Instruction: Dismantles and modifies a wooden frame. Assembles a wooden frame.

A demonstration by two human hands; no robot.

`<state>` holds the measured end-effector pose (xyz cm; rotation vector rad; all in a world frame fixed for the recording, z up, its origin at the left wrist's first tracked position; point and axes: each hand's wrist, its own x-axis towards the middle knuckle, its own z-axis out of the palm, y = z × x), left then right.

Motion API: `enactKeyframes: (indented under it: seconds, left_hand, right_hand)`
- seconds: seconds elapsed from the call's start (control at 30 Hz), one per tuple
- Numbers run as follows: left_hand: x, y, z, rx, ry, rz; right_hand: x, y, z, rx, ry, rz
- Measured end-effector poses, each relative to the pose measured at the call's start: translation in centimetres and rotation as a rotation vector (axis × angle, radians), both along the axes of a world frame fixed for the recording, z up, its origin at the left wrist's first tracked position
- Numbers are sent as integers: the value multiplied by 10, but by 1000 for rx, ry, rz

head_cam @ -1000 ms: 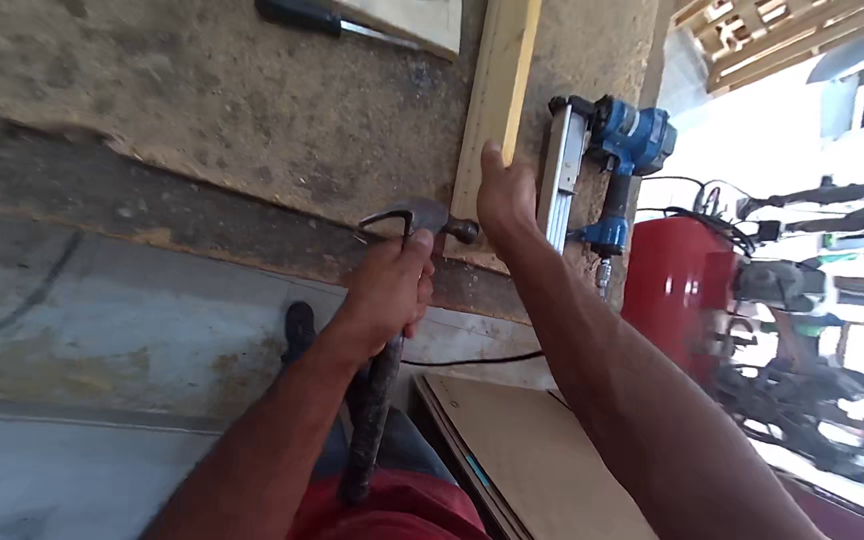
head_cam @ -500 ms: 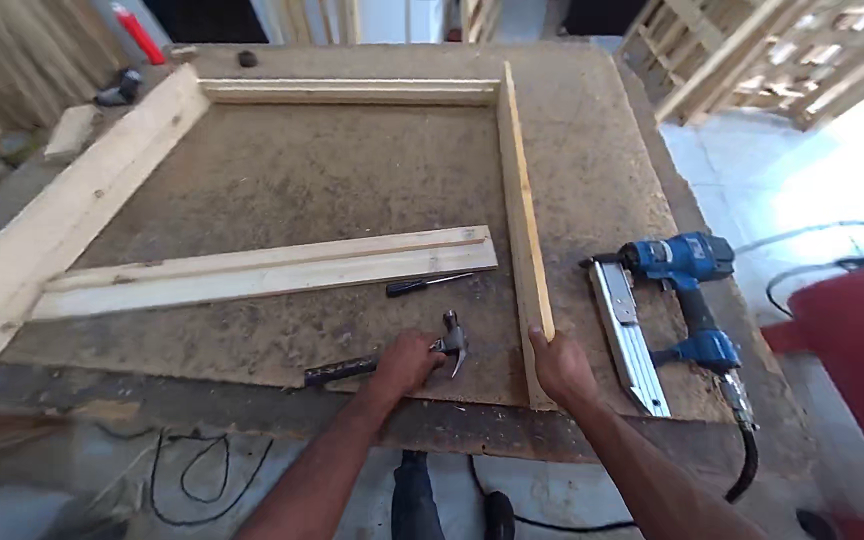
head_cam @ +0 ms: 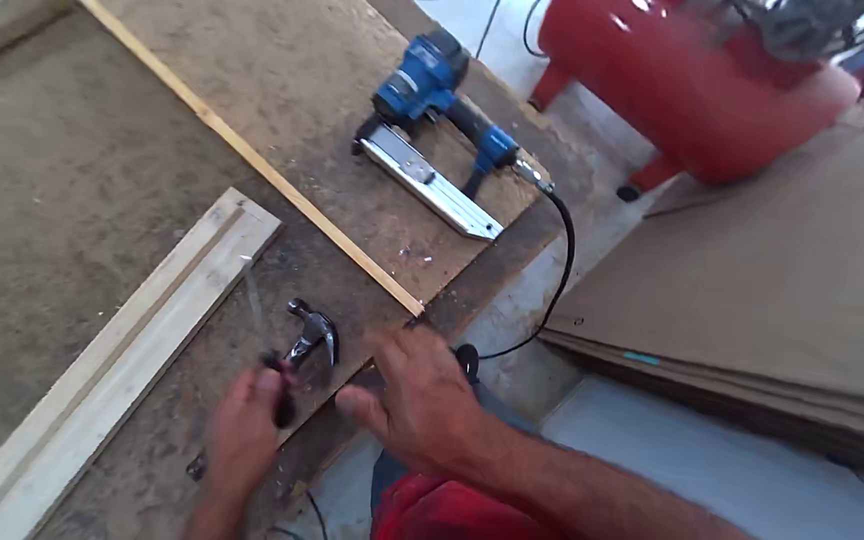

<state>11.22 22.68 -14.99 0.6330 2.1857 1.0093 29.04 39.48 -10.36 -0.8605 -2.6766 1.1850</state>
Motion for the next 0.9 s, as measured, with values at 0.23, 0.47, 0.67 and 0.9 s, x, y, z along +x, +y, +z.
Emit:
enactKeyframes:
  seconds: [0.23,0.47,0.67,0.9]
  left_hand:
    - [150,79,6,128,-326,-469]
    - [4,173,36,-68,595,-415]
    - [-67,255,-17,-177,761,-1080]
    - [-63,258,-25,-311,828,-1040]
  right_hand:
    - [115,13,-49,-657,96,-378]
    - [163,74,-96,-816,-399,-292]
    - [152,96,-119,-827,-120,-173]
    - [141,94,-167,-583,-124,-133]
